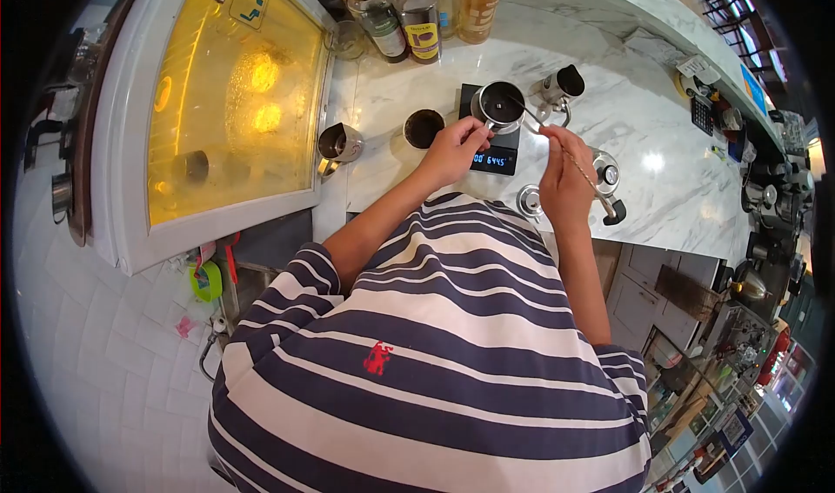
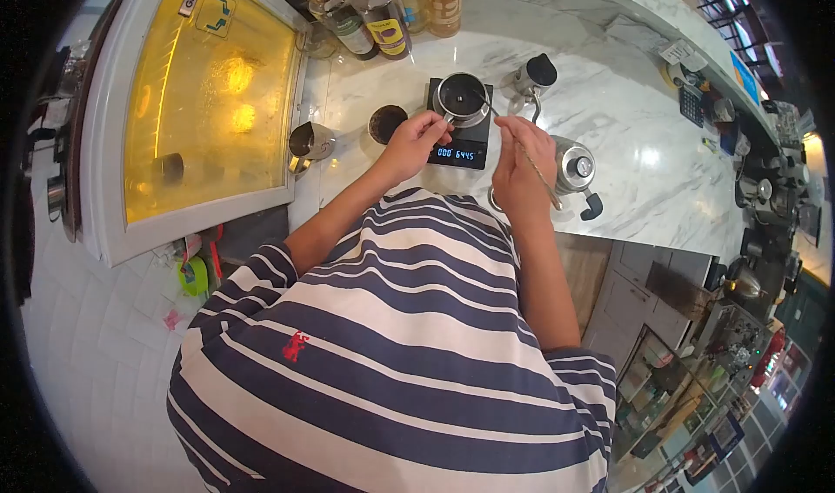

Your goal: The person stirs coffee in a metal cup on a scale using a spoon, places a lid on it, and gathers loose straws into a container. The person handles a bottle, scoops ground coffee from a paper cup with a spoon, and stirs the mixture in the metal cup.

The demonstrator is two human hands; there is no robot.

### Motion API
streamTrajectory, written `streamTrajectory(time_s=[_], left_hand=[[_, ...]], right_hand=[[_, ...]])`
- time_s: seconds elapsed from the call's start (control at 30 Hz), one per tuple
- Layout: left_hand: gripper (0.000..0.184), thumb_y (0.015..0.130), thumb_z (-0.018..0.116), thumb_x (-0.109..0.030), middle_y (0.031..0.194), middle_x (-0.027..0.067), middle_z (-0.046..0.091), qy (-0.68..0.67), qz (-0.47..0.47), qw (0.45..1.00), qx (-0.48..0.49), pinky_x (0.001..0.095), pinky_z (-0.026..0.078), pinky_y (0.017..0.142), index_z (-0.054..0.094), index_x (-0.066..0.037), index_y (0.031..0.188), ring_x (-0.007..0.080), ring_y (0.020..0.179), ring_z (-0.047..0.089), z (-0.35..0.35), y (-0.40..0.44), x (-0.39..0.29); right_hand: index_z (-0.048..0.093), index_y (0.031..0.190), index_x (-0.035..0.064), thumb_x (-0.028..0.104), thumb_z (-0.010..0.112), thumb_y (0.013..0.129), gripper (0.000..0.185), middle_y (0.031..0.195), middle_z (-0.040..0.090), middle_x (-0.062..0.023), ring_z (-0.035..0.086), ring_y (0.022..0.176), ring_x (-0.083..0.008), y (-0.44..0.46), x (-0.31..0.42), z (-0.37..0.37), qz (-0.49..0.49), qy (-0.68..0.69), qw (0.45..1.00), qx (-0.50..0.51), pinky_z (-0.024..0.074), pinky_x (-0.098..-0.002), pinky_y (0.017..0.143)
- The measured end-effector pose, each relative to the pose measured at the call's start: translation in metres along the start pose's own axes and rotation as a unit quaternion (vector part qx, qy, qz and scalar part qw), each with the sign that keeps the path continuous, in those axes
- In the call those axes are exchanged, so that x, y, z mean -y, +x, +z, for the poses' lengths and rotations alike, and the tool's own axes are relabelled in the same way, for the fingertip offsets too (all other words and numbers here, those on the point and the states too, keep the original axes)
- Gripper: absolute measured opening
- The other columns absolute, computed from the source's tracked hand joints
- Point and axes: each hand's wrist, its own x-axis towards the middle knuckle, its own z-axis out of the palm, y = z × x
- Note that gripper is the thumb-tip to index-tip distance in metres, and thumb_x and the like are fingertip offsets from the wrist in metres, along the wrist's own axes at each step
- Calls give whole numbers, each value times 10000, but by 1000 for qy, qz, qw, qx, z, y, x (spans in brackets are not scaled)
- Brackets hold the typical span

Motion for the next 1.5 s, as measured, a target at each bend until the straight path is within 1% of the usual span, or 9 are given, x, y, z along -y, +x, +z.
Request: streamTrajectory(time_s=[0.2,0.3,0.43,0.7,0.87,1.07,1.17,1.37,1.5], left_hand=[[241,1061,575,-227,953,54,728,-37,-2,999,12,281,531,827,692,-17,1078,117,879,665,-1,0,-4],[241,1058,583,-230,954,45,723,-44,-3,999,14,275,527,832,692,-17,1083,112,875,651,2,0,-2],[238,1052,598,-230,944,43,723,-10,-17,1000,-3,272,522,828,692,-15,1091,109,877,650,-4,-7,-15],[234,1036,622,-217,945,40,726,-12,-28,1000,2,270,521,828,679,-11,1133,111,891,659,-3,-7,-13],[242,1034,622,-197,973,51,725,-29,-21,999,0,281,532,847,659,2,1167,119,901,668,-6,-7,-10],[242,1031,625,-180,972,56,723,-27,-40,999,-6,275,533,844,659,2,1188,123,902,672,-2,-12,-23],[239,1030,627,-167,970,56,722,-36,-35,998,-27,268,531,835,659,3,1195,122,906,673,-1,-12,-17],[242,1061,582,-223,984,25,720,-42,-32,998,-23,263,493,797,651,-52,1217,116,927,667,-4,-12,-18],[231,1017,641,-151,942,55,719,-43,-23,998,-34,270,528,792,664,7,1183,112,873,662,3,-12,-15]], right_hand=[[720,1092,45,53,582,1029,152,1086,743,-132,681,1036,-320,-1,5,-1,-64,7,998,6,514,-392,911],[708,1087,55,59,623,1000,122,1054,738,-141,689,1015,-334,5,1,2,-40,11,999,10,506,-418,911],[718,1064,45,59,607,1010,124,1043,743,-134,691,1006,-326,5,-10,-8,37,31,999,14,519,-407,889],[719,1055,44,66,620,1006,113,1050,742,-130,690,1012,-328,13,2,3,-41,21,999,23,516,-410,904],[715,1060,34,72,621,1008,115,1048,741,-129,688,1014,-331,10,-4,-12,7,8,999,33,511,-409,907],[709,1103,33,68,576,1038,153,1057,741,-132,694,982,-323,10,-1,-2,-87,1,996,17,529,-386,869],[718,1069,35,74,628,1005,117,1053,742,-131,688,1023,-334,13,-4,-3,-29,9,999,16,513,-417,918],[718,1086,39,57,621,1001,130,1076,743,-140,690,1061,-327,5,-5,-8,-62,9,998,17,516,-414,935],[726,1093,33,55,588,1022,157,1108,741,-149,688,1054,-327,7,-1,-1,-64,11,997,33,523,-404,926]])
